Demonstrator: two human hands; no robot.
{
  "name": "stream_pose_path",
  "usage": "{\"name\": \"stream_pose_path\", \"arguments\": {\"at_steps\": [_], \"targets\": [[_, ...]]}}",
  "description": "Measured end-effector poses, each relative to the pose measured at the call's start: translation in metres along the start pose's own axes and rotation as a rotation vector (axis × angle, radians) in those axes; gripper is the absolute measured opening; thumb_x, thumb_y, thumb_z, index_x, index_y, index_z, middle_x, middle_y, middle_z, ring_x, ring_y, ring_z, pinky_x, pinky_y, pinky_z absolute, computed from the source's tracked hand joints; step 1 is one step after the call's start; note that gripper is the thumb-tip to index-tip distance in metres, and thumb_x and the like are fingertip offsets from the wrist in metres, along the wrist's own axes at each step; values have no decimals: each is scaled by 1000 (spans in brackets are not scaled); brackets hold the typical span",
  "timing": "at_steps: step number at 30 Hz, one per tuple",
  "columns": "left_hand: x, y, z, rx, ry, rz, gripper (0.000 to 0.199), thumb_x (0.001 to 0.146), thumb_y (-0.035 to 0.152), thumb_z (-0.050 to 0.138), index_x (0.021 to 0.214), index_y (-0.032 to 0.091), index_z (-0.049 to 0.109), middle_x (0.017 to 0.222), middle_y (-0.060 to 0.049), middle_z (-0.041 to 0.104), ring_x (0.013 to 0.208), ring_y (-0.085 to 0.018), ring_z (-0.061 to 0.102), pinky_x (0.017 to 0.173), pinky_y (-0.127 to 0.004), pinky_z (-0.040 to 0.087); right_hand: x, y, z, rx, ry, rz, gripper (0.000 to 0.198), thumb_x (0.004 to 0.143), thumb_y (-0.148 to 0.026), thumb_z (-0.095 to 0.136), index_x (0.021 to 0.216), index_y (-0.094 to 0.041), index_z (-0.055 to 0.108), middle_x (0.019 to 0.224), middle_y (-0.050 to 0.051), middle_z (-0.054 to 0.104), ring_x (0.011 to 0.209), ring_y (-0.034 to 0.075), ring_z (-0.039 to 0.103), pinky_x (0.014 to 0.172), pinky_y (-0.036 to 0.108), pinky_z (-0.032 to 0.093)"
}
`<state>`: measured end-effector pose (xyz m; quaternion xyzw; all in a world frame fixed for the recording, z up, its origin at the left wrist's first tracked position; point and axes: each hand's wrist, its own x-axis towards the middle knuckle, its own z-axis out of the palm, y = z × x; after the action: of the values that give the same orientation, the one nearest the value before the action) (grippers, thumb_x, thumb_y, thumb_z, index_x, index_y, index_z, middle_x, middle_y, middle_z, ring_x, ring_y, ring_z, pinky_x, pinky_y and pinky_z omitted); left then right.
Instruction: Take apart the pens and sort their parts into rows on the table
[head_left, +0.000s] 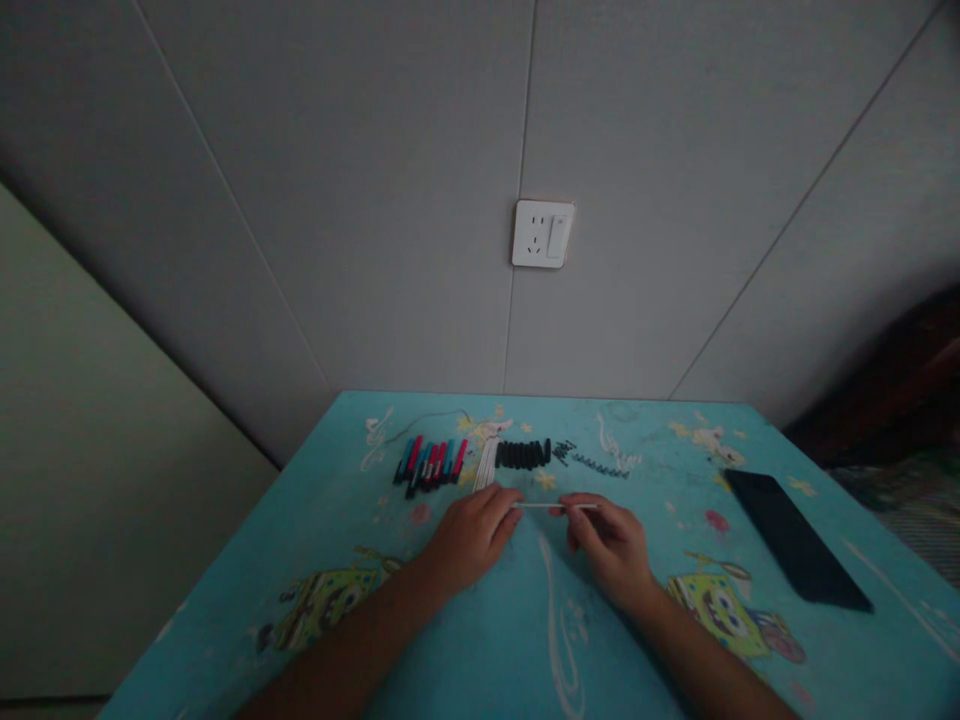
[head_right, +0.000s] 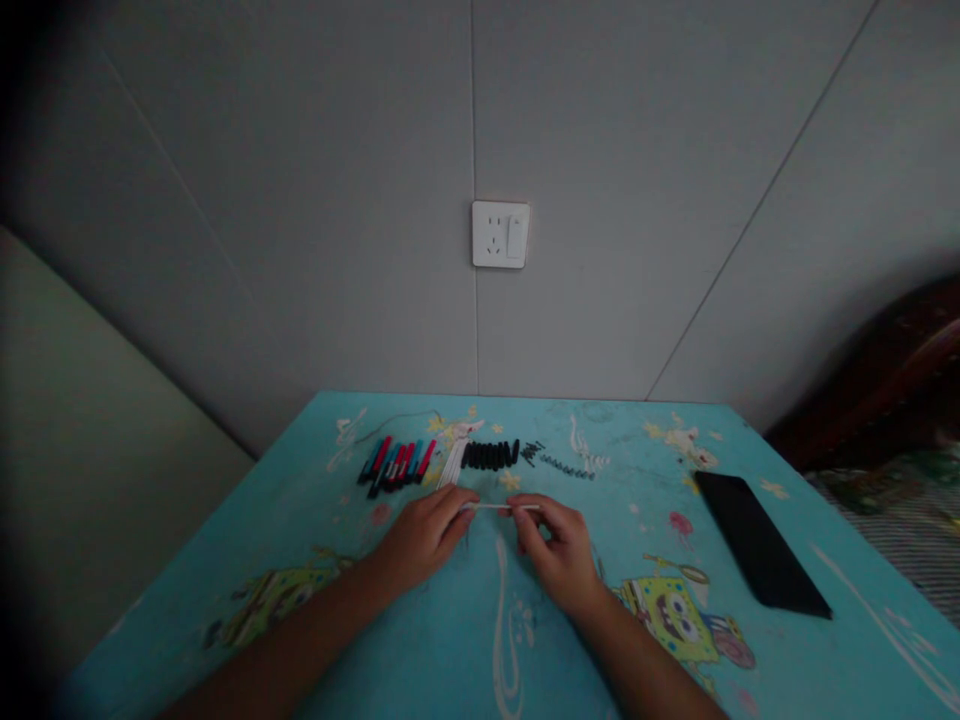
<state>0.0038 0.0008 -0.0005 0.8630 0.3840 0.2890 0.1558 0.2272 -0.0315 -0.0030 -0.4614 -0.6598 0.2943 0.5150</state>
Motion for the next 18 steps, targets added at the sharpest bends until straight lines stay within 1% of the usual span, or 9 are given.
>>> {"name": "stream_pose_path", "arguments": {"at_steps": [3,6,8,10,12,15,18], "targets": [[0,0,2,27,-23,10,24,100,29,39,112,22,58,98,-6,62,91,-19,61,82,-31,49,-2,0,0,-15,-38,-5,21,93,-34,56,102,-20,68,75,4,71,52,13,59,52,26,50],[0,0,2,32,-41,38,24,100,29,38,112,21,58,98,-6,61,92,-19,60,83,-31,49,-1,-3,0,-5,-71,-25,19,94,-31,56,104,-21,68,80,4,72,53,12,59,54,25,50],[-1,1,1,36,-48,48,24,101,28,38,112,21,58,97,-6,61,92,-19,60,83,-31,49,1,-6,1,-10,-121,-39,18,94,-29,55,105,-22,68,82,4,72,54,12,59,56,25,49],[-1,3,0,46,-56,67,24,100,29,38,111,20,58,97,-6,62,92,-19,60,83,-31,49,3,-8,2,-50,-184,-65,19,94,-29,55,104,-22,69,84,4,72,60,13,61,61,26,50],[-1,5,-2,70,-78,105,23,100,29,39,111,20,58,97,-7,62,92,-20,61,83,-32,49,4,-9,3,-114,-248,-99,18,93,-30,57,101,-22,71,82,4,70,66,15,62,65,27,49],[-3,8,-2,133,-123,163,22,100,27,40,111,21,58,96,-7,63,91,-21,62,81,-34,49,4,-8,4,-177,-334,-126,18,92,-32,58,92,-21,73,74,3,66,66,15,60,64,26,46],[-4,10,0,181,-143,169,20,99,26,40,111,21,57,93,-6,64,88,-21,63,76,-33,49,5,-9,4,-179,-381,-124,19,94,-32,56,95,-21,72,78,3,66,69,14,60,65,25,46]]}}
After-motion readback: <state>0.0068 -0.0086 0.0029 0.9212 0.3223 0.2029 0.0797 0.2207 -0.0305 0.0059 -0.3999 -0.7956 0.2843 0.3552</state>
